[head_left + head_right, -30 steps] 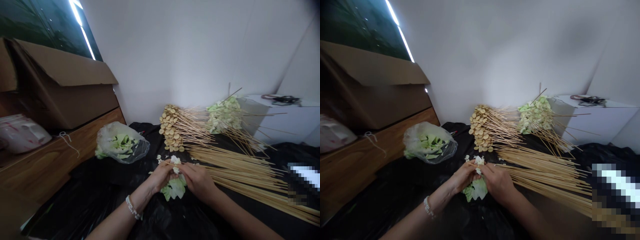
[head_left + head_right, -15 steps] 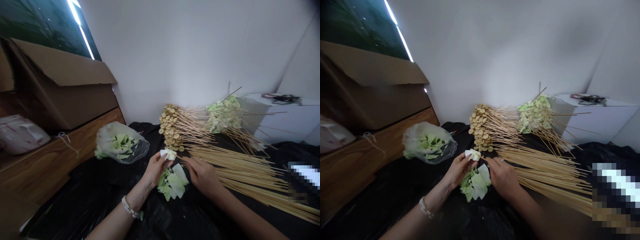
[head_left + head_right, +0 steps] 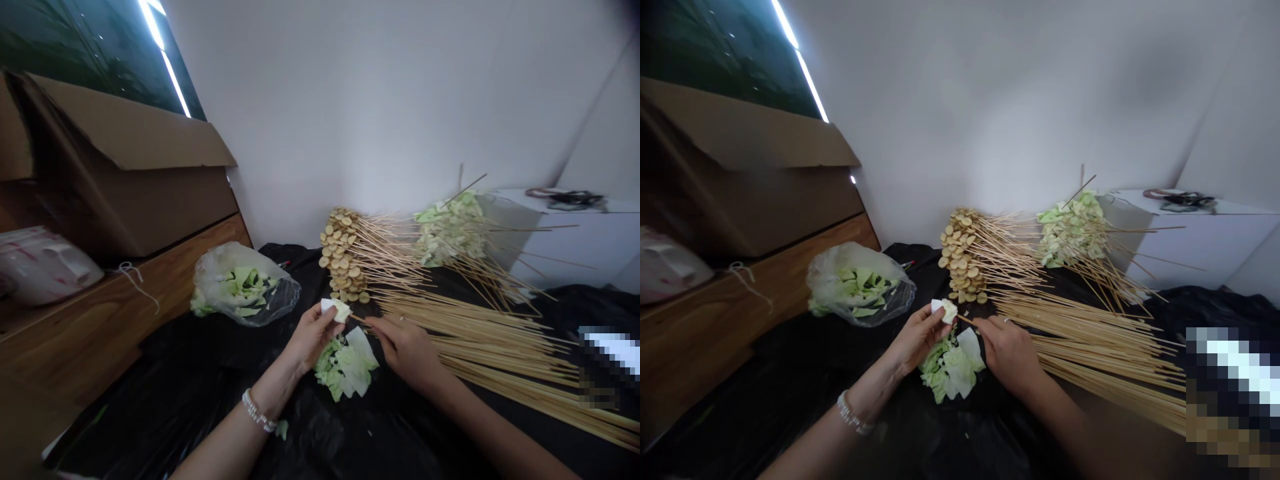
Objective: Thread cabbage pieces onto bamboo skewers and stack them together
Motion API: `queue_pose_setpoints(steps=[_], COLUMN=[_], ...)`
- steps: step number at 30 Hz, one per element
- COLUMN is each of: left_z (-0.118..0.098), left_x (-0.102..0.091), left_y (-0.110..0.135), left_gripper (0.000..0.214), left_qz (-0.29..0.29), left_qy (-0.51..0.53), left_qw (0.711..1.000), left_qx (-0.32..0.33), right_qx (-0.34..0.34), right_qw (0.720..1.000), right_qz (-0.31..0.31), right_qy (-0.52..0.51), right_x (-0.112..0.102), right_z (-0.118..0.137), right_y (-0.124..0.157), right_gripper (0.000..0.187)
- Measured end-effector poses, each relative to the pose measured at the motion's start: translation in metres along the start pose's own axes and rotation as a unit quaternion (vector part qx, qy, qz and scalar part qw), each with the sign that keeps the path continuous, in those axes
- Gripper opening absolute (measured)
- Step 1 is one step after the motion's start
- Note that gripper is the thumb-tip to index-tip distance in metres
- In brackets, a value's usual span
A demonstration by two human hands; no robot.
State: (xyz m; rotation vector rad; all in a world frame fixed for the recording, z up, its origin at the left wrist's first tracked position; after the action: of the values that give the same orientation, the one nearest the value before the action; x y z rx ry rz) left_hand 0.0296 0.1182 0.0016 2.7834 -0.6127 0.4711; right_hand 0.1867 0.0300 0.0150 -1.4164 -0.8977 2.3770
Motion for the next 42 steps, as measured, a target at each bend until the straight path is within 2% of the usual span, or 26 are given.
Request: queue_pose_setpoints(steps=[4,8,13,18,23,28,33,42], left_z=[-0.001,0.002,0.006,0.012,0.013,0.006,0.000,-0.009], left_x=[0.001,0.005,0.008,0.016,0.018,0.018,0.017,0.010], left_y=[0.001,0.002,0.002,0.007,0.007,0.007,0.008,0.004], left_gripper=[0.030,0.039,0.048,0.052,0.050,0.041,0.039,0.040], left_qz=[0.025,0.054,0.064,0.109,0.078,0.069,0.054,0.005], left_qy=[-0.009,-0.024,-0.048,-0.089,-0.100,-0.093,-0.121,-0.154], left_qw=[1.000,0.998,0.997,0.990,0.991,0.992,0.989,0.978], left_qx=[-0.003,-0.003,-0.011,-0.001,0.031,0.045,0.065,0.141], right_qx=[-0.028,-0.020,-0.008,-0.016,0.005,0.022,0.032,0.036], right_qw=[0.999,0.999,0.999,0.998,0.997,0.988,0.978,0.982], right_qz=[-0.008,-0.008,0.010,0.020,0.020,0.040,0.062,0.060], right_qy=[-0.025,-0.036,-0.034,-0.061,-0.074,-0.146,-0.196,-0.177], right_x=[-0.001,-0.001,0.001,0.006,0.006,0.003,0.004,0.009], right_z=[0.003,0.005,0.007,0.010,0.010,0.007,0.005,0.003], right_y=[0.000,0.000,0.000,0.000,-0.001,-0.003,-0.006,-0.003], right_gripper=[0.031,0.031,0.030,0.028,0.027,0.038,0.040,0.046])
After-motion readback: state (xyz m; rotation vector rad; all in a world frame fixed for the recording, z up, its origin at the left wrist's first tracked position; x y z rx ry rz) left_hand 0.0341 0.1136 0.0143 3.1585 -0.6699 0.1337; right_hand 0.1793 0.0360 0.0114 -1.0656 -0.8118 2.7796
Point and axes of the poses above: each hand's wrist, its own y-axis away from the middle knuckle, its own x-axis out of the palm, z = x × y, the point moved 5 cm from there along -y, towards the middle knuckle, and after that the axes turned 7 degrees about -y, right-handed, at the moved point
